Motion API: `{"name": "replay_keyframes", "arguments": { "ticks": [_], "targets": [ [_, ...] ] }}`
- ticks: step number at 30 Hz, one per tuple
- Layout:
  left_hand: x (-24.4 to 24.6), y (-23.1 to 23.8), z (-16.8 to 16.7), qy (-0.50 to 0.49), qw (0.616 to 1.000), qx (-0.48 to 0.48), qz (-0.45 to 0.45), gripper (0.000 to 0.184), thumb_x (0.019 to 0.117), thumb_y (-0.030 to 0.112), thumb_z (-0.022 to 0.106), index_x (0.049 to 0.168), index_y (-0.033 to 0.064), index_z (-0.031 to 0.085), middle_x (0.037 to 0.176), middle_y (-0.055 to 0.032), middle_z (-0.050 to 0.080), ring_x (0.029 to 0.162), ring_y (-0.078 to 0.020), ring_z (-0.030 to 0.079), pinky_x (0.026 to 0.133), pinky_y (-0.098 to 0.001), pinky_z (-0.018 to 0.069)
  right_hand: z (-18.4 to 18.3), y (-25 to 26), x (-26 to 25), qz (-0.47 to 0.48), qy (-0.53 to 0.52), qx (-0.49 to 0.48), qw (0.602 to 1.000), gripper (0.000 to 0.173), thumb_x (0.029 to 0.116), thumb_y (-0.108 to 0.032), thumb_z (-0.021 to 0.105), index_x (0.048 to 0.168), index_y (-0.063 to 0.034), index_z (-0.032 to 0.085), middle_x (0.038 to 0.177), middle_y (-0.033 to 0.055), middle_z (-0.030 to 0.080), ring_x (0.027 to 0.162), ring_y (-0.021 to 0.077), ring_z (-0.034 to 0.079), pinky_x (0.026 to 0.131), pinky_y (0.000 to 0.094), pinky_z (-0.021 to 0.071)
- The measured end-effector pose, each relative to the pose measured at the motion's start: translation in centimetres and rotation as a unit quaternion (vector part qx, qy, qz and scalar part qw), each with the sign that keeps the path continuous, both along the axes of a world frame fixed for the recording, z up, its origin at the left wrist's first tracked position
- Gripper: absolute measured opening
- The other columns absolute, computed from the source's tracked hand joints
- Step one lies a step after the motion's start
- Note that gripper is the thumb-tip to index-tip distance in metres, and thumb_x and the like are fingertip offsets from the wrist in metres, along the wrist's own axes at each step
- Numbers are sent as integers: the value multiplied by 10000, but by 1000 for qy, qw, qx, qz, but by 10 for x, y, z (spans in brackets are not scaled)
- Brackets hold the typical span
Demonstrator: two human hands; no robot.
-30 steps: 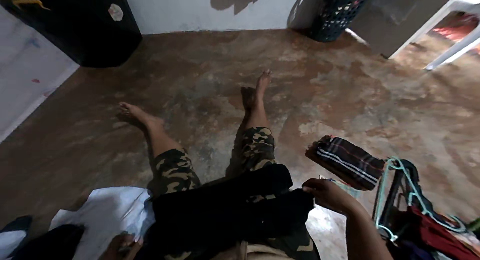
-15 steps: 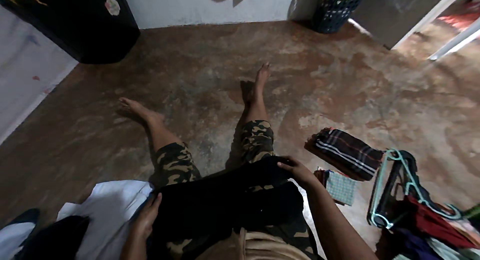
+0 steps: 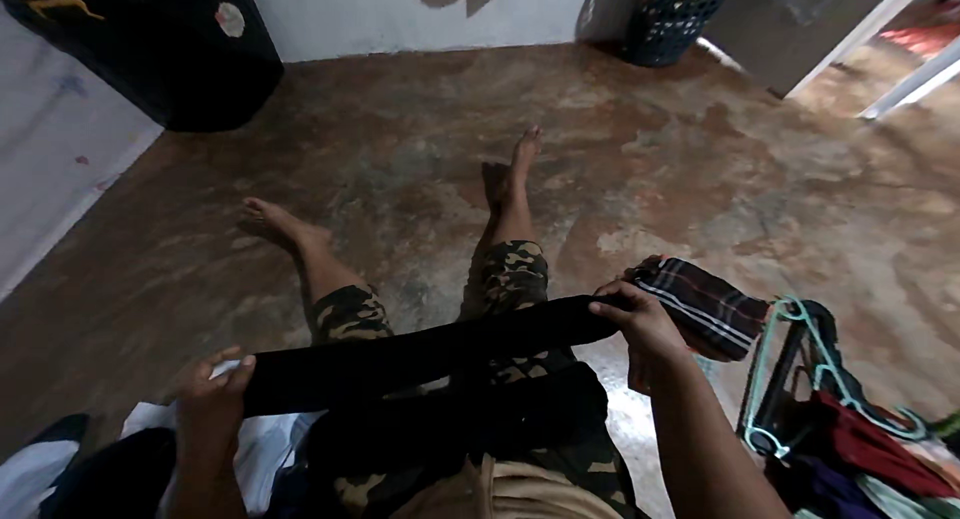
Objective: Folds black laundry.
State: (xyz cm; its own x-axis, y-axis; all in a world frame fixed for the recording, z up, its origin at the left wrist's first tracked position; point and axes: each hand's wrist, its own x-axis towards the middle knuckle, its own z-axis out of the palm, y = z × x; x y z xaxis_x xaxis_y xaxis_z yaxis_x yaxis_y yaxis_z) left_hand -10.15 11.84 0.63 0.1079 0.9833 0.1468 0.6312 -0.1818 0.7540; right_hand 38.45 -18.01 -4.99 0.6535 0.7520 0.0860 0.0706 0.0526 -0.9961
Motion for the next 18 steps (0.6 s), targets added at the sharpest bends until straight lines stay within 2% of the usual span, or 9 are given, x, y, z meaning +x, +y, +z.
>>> {"name": "replay_keyframes", "arguments": {
  "ticks": [2,3,4,5,8,9,11,14,18],
  "targets": [
    [-10,4,10,-98,994,-42,3,487,1010,220,608,1443,24,504,1358,-155,595,1091,-143,631,941,-345,529,2,-2,0,-24,8,17,1000,139,857,14,713,960,-71,676,893,-20,698,812,61,668,764,244,588],
    [-16,5,15,-168,983,-77,8,434,1038,233,551,1448,101,498,1279,-38,618,1028,-62,638,876,-285,550,2,-3,1,-31,11,29,999,139,860,6,706,962,-78,663,915,-19,698,835,64,668,779,249,588],
    [-20,3,22,-252,962,-108,6,341,1067,266,487,1396,186,525,1146,63,650,945,-12,656,803,-246,572,2,-4,2,-33,11,41,999,135,869,-6,698,961,-90,646,955,-17,699,879,71,669,807,254,585],
    [-24,0,26,-342,931,-127,-1,247,1069,317,464,1272,253,589,1008,103,696,865,-9,684,733,-238,596,1,-6,3,-30,10,54,998,131,873,-16,689,951,-100,627,991,-8,706,925,85,676,836,266,582],
    [-33,-3,33,-462,875,-128,-69,205,1034,430,530,1086,317,693,932,115,736,870,-22,706,756,-253,608,7,-8,0,3,13,82,997,140,887,-18,664,940,-129,597,1035,-4,731,1003,104,695,902,290,583],
    [-34,-5,35,-467,871,-119,-96,204,1013,451,573,1093,316,704,967,107,740,905,-32,707,787,-263,607,10,-8,-2,12,10,80,997,144,895,-23,654,947,-139,587,1024,-18,730,978,86,696,880,273,585],
    [-38,-6,38,-447,871,-103,-178,331,942,480,683,1229,314,677,1120,77,731,1028,-72,699,868,-300,603,15,-7,-7,15,1,75,997,143,912,-37,651,970,-151,588,966,-49,708,898,55,681,823,240,584],
    [-44,-9,42,-358,900,-84,-234,523,911,374,748,1406,354,578,1216,93,698,1063,-71,686,876,-289,603,24,-4,-13,-17,-37,55,998,126,949,-67,623,1000,-152,546,888,-88,628,819,12,628,778,206,561],
    [-48,-17,46,-204,975,-39,-76,469,1022,131,525,1487,157,470,1147,62,659,947,-3,669,824,-236,585,33,-8,-9,-91,-58,30,994,80,994,-87,579,1046,-113,524,939,-70,606,835,2,619,771,208,564]
  ]
}}
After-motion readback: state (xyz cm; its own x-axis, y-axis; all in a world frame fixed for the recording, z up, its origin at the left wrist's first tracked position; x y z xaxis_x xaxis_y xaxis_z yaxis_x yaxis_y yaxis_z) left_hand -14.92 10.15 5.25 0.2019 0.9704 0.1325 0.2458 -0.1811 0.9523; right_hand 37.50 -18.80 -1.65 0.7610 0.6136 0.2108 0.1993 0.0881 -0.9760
